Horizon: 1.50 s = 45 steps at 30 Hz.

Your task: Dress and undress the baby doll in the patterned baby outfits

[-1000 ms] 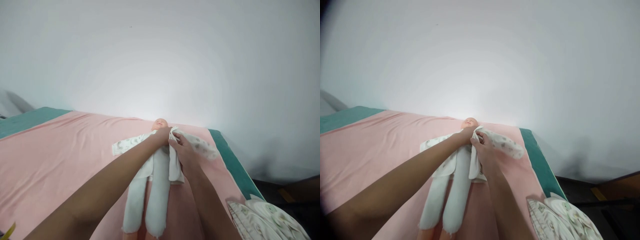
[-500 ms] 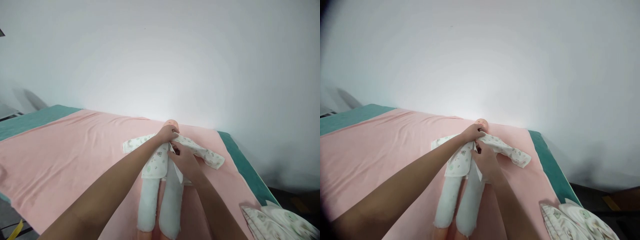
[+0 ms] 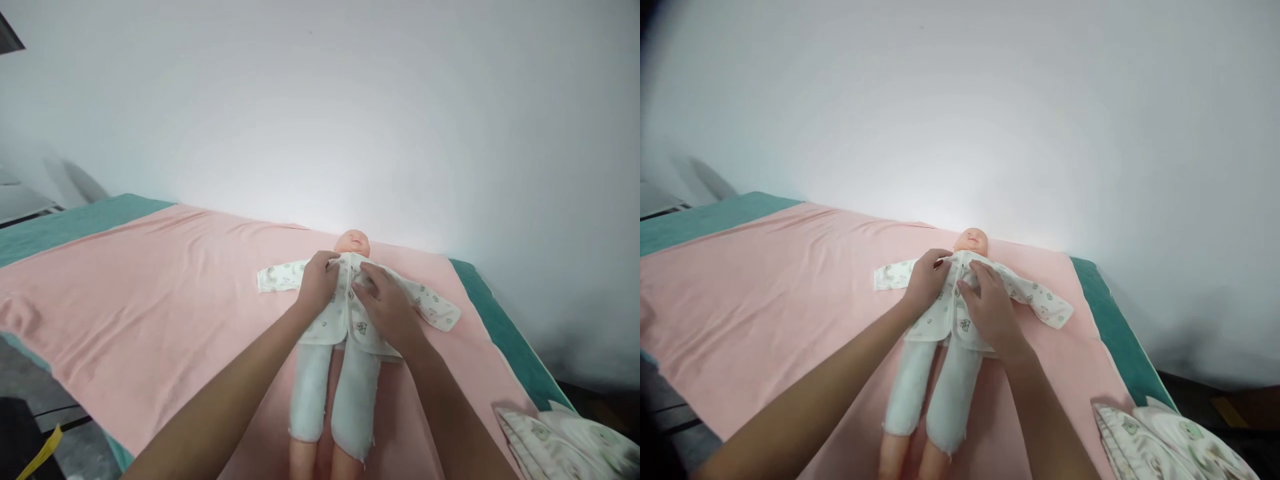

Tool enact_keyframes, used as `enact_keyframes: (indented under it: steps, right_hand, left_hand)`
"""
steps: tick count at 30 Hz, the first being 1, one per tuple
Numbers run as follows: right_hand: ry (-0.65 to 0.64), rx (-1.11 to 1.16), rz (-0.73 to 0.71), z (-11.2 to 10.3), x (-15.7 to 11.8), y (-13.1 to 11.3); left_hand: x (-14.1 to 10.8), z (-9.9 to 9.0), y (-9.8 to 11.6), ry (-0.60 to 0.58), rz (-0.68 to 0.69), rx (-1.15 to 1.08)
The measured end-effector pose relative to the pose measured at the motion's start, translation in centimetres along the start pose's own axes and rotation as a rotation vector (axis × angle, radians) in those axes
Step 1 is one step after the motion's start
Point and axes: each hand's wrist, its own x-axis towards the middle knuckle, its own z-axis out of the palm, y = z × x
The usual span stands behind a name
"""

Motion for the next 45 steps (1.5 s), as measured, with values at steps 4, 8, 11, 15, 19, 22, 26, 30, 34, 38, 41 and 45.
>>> enact_keyframes:
  steps: [4,8,11,15,19,22,26,30,34,38,41,45]
  right_hand:
    - [-0.083,-0.127,-0.086,1.9,0.1,2.0]
    - [-0.117,-0.170,-0.098,2.3,-0.6,2.6]
    - [-0.103,-0.169,-0.083,2.2,-2.3,2.8]
    - [-0.098,-0.125,-0.028,1.8,-5.9,3.6]
    - [-0.032,-0.041,0.033,0.9,-9.9,4.6]
    - [0.057,-0.005,0.069,0.2,-11.7,5.0]
    - [0.160,-0.022,0.147,0.0,-11.7,4.7]
    - [0.208,-0.143,0.232,0.3,-10.6,4.0]
    - [0.297,-0.184,0.229,0.2,-10.9,3.8]
    - [0.311,-0.155,0.220,0.0,-11.9,4.1]
    - [0.258,0.062,0.249,-0.5,-12.2,4.9]
    - [0.175,0.603,0.371,-2.0,-11.6,6.4]
  left_hand:
    - [-6.5,-1.5,-2.0,0.060,0.033,-0.102]
    - [-10.7,-2.7,-3.1,0.016,-0.054,-0.224]
    - [-12.1,-3.8,-3.6,-0.015,-0.056,-0.254]
    - [-13.7,-5.2,-4.1,-0.068,-0.079,-0.248]
    - [-15.1,-6.0,-4.0,-0.132,-0.132,-0.242]
    - [-15.2,-6.0,-3.8,-0.158,-0.218,-0.215]
    - [-14.4,-5.5,-3.7,-0.177,-0.299,-0.102]
    - [-13.9,-5.4,-3.7,-0.181,-0.325,0.021]
    - [-14.4,-6.1,-3.7,-0.079,-0.314,-0.094]
    - [-15.0,-6.5,-3.5,-0.009,-0.342,-0.121]
    - [-15.0,-6.4,-3.6,-0.012,-0.346,-0.159]
    - [-14.5,-6.5,-3.8,-0.002,-0.370,-0.513]
